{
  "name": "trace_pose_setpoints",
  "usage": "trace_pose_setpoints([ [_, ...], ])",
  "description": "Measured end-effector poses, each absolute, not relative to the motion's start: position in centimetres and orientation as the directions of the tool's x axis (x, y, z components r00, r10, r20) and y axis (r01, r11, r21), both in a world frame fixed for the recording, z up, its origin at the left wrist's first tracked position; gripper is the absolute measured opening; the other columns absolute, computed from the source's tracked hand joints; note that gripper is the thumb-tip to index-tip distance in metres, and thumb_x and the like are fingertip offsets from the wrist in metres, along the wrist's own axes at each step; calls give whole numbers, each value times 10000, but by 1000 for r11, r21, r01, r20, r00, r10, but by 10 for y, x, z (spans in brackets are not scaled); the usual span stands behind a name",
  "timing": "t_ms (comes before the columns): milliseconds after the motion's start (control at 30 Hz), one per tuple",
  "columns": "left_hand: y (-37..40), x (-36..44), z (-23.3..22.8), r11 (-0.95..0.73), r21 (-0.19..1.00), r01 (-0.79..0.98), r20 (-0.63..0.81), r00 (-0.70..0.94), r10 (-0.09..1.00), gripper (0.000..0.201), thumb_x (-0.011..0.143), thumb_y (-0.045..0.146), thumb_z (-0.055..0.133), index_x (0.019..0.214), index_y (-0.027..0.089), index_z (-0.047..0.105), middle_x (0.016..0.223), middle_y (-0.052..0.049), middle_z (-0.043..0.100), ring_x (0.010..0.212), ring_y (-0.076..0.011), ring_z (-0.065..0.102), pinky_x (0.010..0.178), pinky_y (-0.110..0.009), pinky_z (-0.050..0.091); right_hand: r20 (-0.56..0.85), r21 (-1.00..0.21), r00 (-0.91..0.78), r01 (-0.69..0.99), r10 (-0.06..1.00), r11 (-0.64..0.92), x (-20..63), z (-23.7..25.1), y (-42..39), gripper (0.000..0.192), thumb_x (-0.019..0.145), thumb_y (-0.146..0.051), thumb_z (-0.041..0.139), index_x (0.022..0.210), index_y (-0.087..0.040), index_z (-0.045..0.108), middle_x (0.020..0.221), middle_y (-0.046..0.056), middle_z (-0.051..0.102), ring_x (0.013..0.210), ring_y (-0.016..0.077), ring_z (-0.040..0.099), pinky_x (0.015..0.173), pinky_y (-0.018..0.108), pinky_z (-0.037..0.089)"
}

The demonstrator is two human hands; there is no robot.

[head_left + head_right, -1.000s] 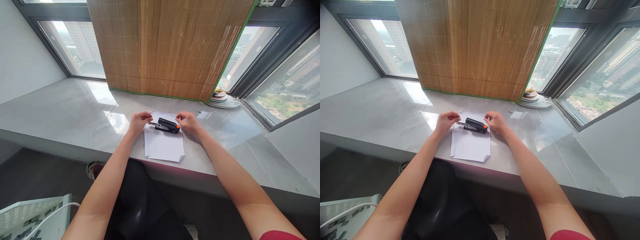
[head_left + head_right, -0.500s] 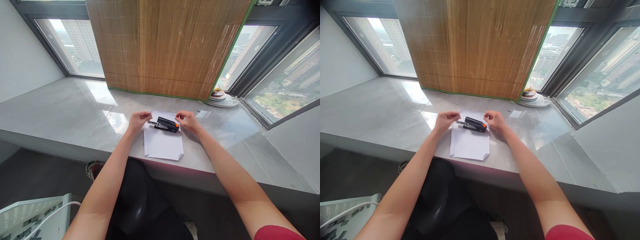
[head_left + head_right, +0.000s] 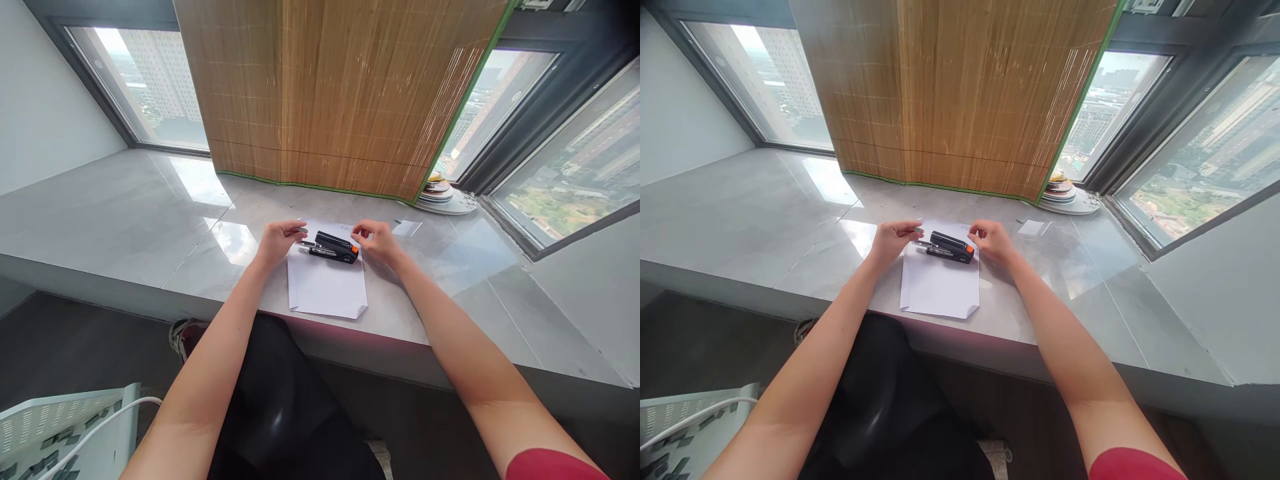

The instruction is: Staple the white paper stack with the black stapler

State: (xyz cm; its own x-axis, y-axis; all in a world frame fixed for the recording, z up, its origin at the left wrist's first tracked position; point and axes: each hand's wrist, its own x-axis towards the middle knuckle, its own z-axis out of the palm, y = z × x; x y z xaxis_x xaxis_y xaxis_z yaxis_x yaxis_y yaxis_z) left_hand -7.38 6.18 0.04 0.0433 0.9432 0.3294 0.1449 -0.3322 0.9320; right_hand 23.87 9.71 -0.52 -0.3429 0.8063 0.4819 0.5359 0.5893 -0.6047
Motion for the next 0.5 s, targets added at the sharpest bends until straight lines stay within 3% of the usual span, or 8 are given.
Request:
trace_pose_setpoints([
  [167, 66, -76, -3, -417, 852, 316, 402, 116, 908, 166, 875, 314, 825, 1005, 211, 837, 957, -68, 822, 914, -247, 769, 937, -456, 621, 470, -609, -334, 547, 817, 574, 237, -2, 95, 150, 874, -348, 682, 784, -230, 681, 799, 45, 716, 715, 208, 568, 743, 385, 487],
  [300, 68, -76, -1, -574, 593, 565, 488, 314, 814, 51, 916, 231, 789, 957, 249, 812, 1144, -64, 777, 1112, -262, 670, 1079, -492, 513, 464, -608, -341, 549, 818, 574, 235, 1, 93, 153, 875, -350, 689, 786, -226, 679, 802, 48, 719, 716, 207, 571, 743, 383, 486],
  [367, 68, -76, -1, -579, 504, 640, 462, 367, 808, 51, 920, 215, 787, 956, 249, 800, 1194, -65, 750, 1166, -275, 627, 1128, -517, 451, 462, -606, -344, 551, 817, 574, 235, 2, 92, 152, 873, -348, 691, 785, -225, 679, 800, 46, 720, 717, 206, 574, 742, 381, 486],
  [500, 68, -77, -4, -538, 492, 684, 374, 393, 840, 59, 949, 224, 753, 998, 243, 780, 1221, -67, 725, 1187, -288, 616, 1140, -525, 402, 456, -598, -364, 550, 812, 582, 236, 0, 94, 149, 870, -344, 686, 780, -225, 681, 788, 41, 717, 702, 199, 570, 727, 373, 481],
])
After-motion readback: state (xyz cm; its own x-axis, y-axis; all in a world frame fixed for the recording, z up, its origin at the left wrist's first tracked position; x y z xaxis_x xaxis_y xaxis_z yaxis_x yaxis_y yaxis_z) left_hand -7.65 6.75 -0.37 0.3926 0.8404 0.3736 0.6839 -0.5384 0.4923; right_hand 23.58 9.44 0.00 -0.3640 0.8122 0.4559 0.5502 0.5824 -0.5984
